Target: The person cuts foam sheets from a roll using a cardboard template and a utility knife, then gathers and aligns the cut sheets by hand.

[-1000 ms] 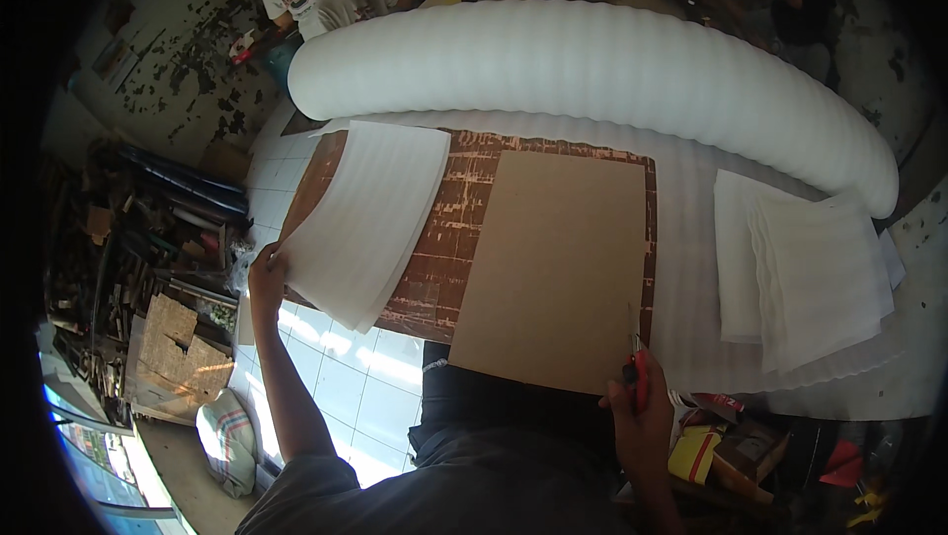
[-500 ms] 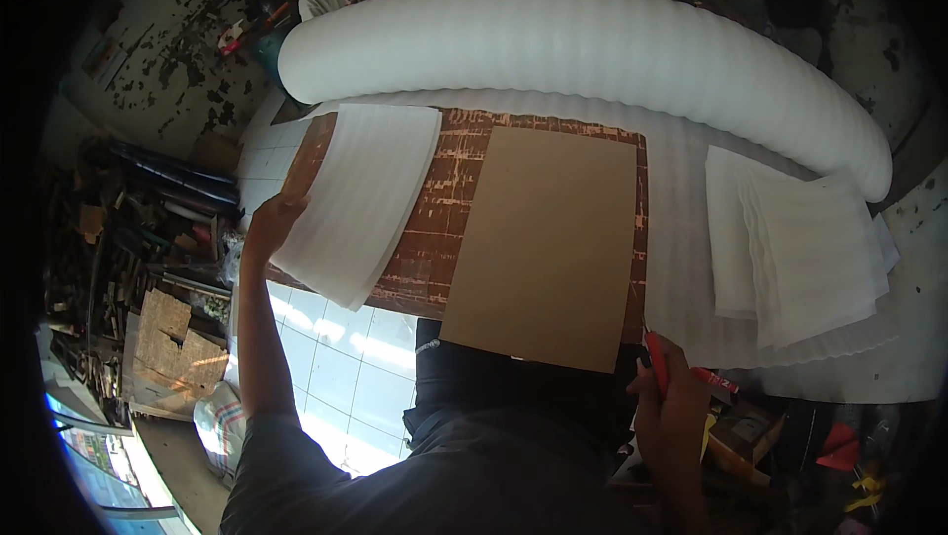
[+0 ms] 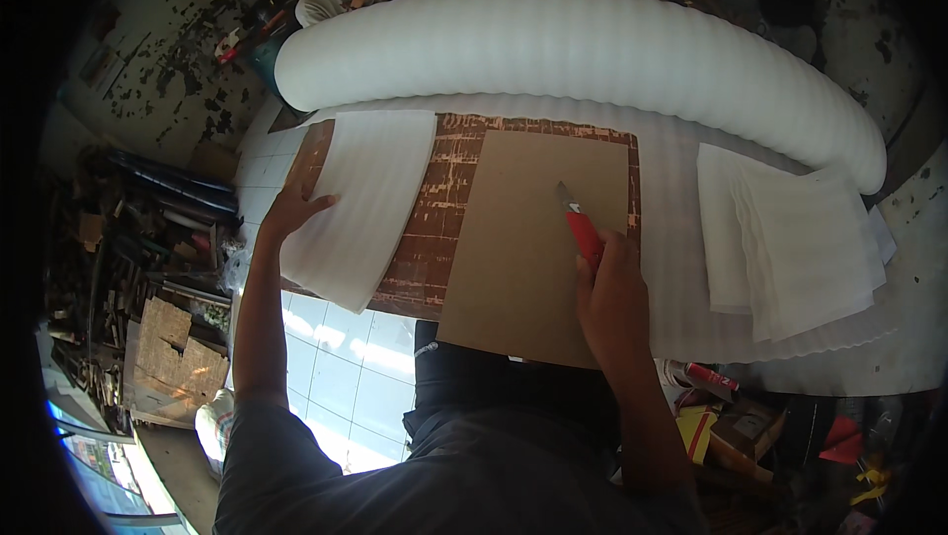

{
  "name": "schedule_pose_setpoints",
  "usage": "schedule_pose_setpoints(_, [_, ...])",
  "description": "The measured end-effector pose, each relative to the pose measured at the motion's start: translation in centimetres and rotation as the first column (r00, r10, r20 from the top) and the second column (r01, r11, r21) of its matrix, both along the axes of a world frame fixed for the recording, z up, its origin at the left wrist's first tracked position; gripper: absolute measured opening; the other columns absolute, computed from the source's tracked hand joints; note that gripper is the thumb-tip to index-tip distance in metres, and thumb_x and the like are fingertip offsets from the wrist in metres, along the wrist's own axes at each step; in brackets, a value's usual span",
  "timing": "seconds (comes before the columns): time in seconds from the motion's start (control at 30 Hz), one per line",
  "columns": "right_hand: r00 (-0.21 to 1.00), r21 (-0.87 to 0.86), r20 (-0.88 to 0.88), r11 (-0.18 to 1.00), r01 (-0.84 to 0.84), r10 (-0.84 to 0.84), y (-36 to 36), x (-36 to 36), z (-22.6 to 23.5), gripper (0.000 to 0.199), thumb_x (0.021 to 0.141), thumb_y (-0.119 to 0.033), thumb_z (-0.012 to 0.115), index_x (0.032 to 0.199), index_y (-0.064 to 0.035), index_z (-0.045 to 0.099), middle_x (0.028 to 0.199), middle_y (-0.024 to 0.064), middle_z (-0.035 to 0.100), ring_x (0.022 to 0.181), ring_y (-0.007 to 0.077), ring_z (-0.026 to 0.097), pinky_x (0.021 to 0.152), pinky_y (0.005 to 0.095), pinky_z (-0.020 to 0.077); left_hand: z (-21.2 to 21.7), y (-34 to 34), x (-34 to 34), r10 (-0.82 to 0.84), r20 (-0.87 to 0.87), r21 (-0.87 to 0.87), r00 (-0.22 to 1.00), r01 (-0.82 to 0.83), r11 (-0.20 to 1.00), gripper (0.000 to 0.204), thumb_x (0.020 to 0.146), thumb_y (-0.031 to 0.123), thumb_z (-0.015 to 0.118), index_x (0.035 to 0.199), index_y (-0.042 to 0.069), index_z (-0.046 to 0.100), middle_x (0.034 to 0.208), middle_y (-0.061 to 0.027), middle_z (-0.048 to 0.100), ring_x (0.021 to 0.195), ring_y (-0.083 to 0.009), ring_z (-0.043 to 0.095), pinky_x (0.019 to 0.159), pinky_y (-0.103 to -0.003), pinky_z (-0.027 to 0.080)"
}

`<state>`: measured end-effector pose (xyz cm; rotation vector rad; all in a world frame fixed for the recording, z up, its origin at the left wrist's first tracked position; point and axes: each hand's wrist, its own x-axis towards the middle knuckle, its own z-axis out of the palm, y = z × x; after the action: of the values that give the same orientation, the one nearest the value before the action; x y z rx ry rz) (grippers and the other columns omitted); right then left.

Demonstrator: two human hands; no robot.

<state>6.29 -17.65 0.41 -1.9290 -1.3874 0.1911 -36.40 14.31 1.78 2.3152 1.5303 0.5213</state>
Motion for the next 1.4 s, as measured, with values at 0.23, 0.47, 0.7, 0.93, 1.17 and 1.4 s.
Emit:
schedule_pose_setpoints(0.23, [0.987,0.023,0.15,0.998,0.056,-0.058,2.7,-0.4,-1.7,0.039,0.098,-0.013,0.068,0.13,0.003,0.051,0.124,0.0246,0.052,0.11,0.0451,0.061,0.091,0.0536,0.0524,-0.7,0.4,-1.7,-0.028,0.095,-0.122,0.995,0.039,0.992,0.113,0.083,0.014,0.087,0.169,0.009,0.015,0.151,-0.016,0.057,0.133,-0.0209,0.058,0.11,-0.035,0.048])
schedule_pose_setpoints(0.47, [0.927,-0.081,0.353,0.983,0.163,-0.125,2.1,-0.3,-1.3,0.048,0.095,-0.016,0.072,0.134,0.0021,0.053,0.126,0.0208,0.054,0.118,0.038,0.056,0.097,0.0514,0.0465,1.7,-2.4,0.7,-0.131,0.128,0.016,0.983,0.13,0.991,0.117,0.07,0.007,0.085,0.169,0.022,0.025,0.173,-0.014,0.028,0.158,-0.0338,0.027,0.127,-0.043,0.028])
schedule_pose_setpoints(0.7, [0.946,0.003,0.294,0.99,0.14,-0.135,0.7,0.4,-1.1,0.06,0.094,-0.022,0.074,0.142,0.0021,0.049,0.134,0.0208,0.054,0.12,0.0378,0.054,0.099,0.0548,0.0432,2.0,-6.8,-0.6,0.129,0.479,-0.311,0.868,0.031,0.95,0.065,0.1,0.021,0.07,0.157,0.003,0.044,0.135,-0.0123,0.065,0.119,-0.0201,0.063,0.102,-0.034,0.051])
schedule_pose_setpoints(0.93, [0.965,0.237,-0.163,0.958,-0.164,0.205,0.6,-0.7,3.6,0.074,0.098,-0.043,0.074,0.146,0.0054,0.046,0.127,0.0198,0.059,0.107,0.0277,0.062,0.088,0.042,0.052,3.9,-11.1,0.3,0.172,0.766,-0.272,0.62,0.07,0.96,0.045,0.1,0.022,0.075,0.136,0.001,0.059,0.11,-0.0122,0.075,0.09,-0.0159,0.073,0.082,-0.03,0.06])
schedule_pose_setpoints(1.17, [0.595,0.309,-0.68,0.904,-0.296,0.428,0.1,-1.5,6.3,0.086,0.098,-0.054,0.072,0.147,0.0102,0.043,0.122,0.0263,0.064,0.068,0.01,0.059,0.064,0.0245,0.0512,6.0,-16.1,10.2,-0.054,0.713,-0.194,0.7,0.271,0.943,0.053,0.098,0.022,0.077,0.141,-0.001,0.056,0.11,-0.0143,0.075,0.09,-0.0172,0.073,0.084,-0.031,0.059])
schedule_pose_setpoints(1.4, [0.627,0.301,-0.755,0.951,0.072,0.191,-3.5,2.9,9.1,0.024,0.107,-0.023,0.065,0.111,-0.0004,0.059,0.089,0.0034,0.071,0.062,0.0043,0.054,0.056,0.0228,0.0426,5.1,-19.2,16.2,-0.069,0.796,-0.256,0.602,0.437,0.862,0.062,0.096,0.023,0.078,0.147,-0.001,0.052,0.122,-0.0176,0.071,0.108,-0.0212,0.069,0.094,-0.037,0.055])
